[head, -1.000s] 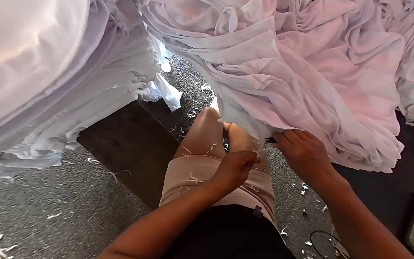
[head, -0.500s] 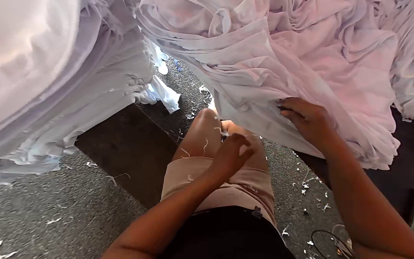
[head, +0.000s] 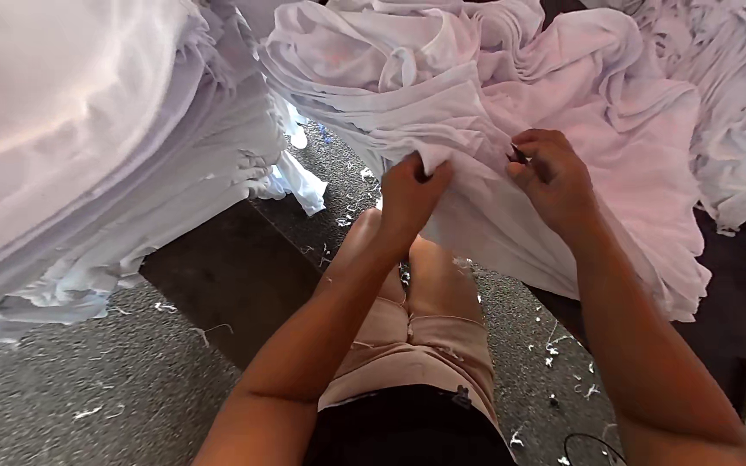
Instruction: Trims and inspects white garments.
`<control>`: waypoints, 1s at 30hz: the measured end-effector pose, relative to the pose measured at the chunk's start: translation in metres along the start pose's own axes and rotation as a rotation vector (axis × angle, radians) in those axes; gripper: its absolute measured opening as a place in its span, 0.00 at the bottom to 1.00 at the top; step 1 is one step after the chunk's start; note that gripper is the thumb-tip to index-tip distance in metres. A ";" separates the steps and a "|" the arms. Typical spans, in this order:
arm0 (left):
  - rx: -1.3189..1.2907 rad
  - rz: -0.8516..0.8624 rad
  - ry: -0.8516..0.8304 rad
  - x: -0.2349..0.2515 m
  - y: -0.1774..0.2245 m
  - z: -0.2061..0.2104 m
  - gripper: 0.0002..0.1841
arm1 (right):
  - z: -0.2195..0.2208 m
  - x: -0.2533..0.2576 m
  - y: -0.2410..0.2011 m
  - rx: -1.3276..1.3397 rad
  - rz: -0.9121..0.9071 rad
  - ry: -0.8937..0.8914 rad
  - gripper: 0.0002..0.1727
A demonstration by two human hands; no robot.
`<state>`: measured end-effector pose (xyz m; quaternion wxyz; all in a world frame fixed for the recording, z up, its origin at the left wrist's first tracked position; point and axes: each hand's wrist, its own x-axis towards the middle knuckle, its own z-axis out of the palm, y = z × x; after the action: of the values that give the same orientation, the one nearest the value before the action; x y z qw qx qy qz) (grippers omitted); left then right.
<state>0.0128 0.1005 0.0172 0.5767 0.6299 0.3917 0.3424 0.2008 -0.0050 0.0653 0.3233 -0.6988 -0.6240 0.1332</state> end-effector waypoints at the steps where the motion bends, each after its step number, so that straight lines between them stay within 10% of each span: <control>1: 0.013 0.050 -0.018 0.009 0.007 -0.006 0.13 | 0.003 -0.004 -0.011 0.004 -0.055 0.036 0.18; 6: -0.063 0.162 -0.296 0.056 0.028 -0.018 0.17 | 0.027 0.007 -0.016 -0.166 -0.260 -0.109 0.12; 10: -0.051 0.312 -0.178 0.060 0.027 -0.023 0.15 | 0.025 0.043 0.021 -0.283 -0.214 -0.043 0.23; 17: -0.302 -0.226 0.008 -0.022 -0.028 -0.005 0.25 | 0.020 0.075 0.047 -0.263 -0.221 0.011 0.30; 24: -0.623 -0.137 0.230 0.029 -0.011 0.017 0.29 | 0.020 0.076 0.045 -0.120 -0.124 0.053 0.23; 30: -0.306 -0.280 -0.141 0.015 -0.002 0.003 0.19 | 0.021 0.071 0.043 -0.078 -0.043 0.092 0.23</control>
<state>0.0217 0.1126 0.0149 0.7335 0.4969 0.3774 0.2695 0.2355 0.0686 0.0384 0.3271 -0.7026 -0.6282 0.0693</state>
